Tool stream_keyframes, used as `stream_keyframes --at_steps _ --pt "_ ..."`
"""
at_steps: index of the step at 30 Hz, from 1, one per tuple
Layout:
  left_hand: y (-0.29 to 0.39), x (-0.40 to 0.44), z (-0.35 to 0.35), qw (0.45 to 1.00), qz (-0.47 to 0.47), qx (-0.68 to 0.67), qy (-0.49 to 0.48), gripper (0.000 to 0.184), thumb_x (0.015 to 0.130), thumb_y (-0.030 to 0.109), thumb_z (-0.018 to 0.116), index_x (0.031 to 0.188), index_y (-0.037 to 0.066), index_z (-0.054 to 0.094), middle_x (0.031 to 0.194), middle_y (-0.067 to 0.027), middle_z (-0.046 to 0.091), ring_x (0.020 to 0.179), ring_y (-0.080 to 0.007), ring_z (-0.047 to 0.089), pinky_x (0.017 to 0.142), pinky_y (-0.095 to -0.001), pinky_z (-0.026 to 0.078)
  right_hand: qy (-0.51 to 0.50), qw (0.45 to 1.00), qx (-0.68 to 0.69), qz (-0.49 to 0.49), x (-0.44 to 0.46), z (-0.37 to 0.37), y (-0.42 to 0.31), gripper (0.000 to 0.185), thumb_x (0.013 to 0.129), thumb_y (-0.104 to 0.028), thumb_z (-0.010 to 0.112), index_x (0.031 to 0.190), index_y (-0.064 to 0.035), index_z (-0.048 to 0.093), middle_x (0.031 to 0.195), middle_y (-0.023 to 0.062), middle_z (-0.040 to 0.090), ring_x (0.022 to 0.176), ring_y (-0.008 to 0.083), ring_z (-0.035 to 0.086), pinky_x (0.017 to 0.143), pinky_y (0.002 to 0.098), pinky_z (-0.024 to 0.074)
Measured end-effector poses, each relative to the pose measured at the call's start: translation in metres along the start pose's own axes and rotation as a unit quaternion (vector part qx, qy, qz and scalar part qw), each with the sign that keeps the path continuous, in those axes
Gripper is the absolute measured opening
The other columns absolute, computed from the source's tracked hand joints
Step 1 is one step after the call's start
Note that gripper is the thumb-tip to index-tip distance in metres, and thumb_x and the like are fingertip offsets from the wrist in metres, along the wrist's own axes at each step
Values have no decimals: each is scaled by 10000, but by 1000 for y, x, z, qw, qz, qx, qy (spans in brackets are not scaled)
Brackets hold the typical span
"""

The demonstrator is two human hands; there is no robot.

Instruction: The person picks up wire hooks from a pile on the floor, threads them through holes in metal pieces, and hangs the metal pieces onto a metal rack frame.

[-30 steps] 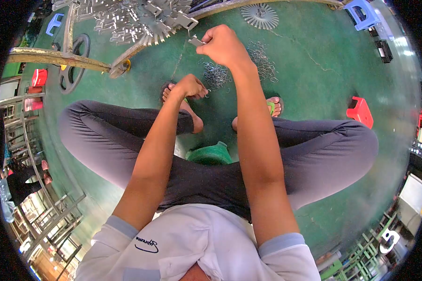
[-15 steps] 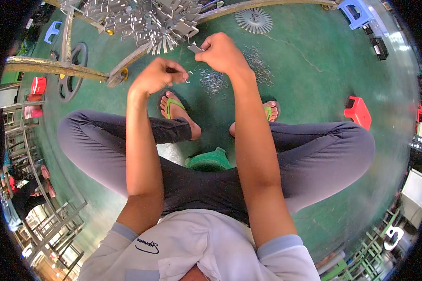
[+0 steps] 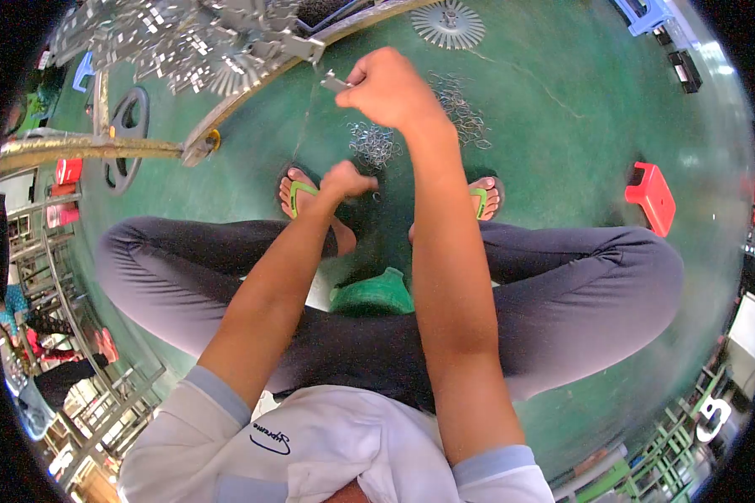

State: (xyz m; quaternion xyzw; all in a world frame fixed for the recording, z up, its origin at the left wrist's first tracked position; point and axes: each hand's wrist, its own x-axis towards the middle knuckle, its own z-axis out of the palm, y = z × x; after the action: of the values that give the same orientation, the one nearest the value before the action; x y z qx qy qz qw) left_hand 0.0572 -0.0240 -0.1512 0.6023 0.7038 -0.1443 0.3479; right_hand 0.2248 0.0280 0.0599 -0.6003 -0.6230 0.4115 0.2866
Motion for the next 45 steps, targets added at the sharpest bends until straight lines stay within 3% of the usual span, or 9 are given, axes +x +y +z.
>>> stream_keyframes --at_steps 6,13,26,27,28,31,33,38,45 --pt "27 108 -19 930 215 -200 222 467 874 417 677 1188 75 722 1197 -184 728 1169 -361 672 934 -476 540 -30 999 34 -13 4 5 2 324 682 -210 814 891 34 772 823 231 740 774 317 739 751 402 575" --pt "47 126 -20 923 198 -284 167 373 899 283 632 1186 54 699 1195 -193 714 1128 -380 672 929 -472 540 -16 1000 22 -11 4 2 6 379 698 -219 805 926 77 741 768 144 701 702 201 657 663 346 525" --pt "1 -49 -100 849 438 278 96 251 870 71 613 1110 27 671 1124 -244 681 1045 -364 692 913 -484 552 -55 998 17 18 7 22 2 298 724 -204 799 829 50 685 682 101 633 688 153 613 634 375 499" --pt "10 -93 -143 879 395 264 41 223 861 87 647 1064 12 702 1105 -249 699 1019 -372 704 909 -478 560 -51 998 -19 18 5 24 -3 288 725 -201 800 822 46 686 682 116 641 683 166 619 638 384 500" --pt "20 -139 -187 904 345 252 -10 204 852 103 681 1018 -4 733 1086 -255 717 992 -379 716 906 -471 567 -10 1000 11 -6 0 27 -8 302 703 -219 792 739 52 664 708 269 638 674 400 664 662 459 510" --pt "6 -206 -263 939 336 71 24 183 851 191 783 953 40 800 933 -195 760 883 -358 732 832 -426 581 -25 999 -22 9 -4 30 -16 321 706 -193 803 840 79 694 736 222 677 701 312 682 684 426 521" --pt "8 -262 -322 935 320 -117 102 122 885 98 764 955 2 792 872 -116 775 776 -165 724 716 -323 581 -34 999 -39 12 -8 30 -21 328 708 -191 804 861 80 702 763 224 693 738 319 694 707 425 532" --pt "16 -310 -400 715 445 -352 410 189 926 147 782 1032 -9 778 1143 -117 747 950 -146 692 818 -295 555 -43 998 -53 13 -18 35 -31 314 708 -206 799 848 60 710 829 277 709 835 436 717 767 457 560" --pt "53 -293 -445 688 470 -367 415 259 909 202 809 1075 5 783 1042 -80 761 871 -105 671 777 -258 536 -49 991 -123 16 -24 37 -39 346 734 -244 818 902 35 700 932 280 717 924 435 708 825 491 556"
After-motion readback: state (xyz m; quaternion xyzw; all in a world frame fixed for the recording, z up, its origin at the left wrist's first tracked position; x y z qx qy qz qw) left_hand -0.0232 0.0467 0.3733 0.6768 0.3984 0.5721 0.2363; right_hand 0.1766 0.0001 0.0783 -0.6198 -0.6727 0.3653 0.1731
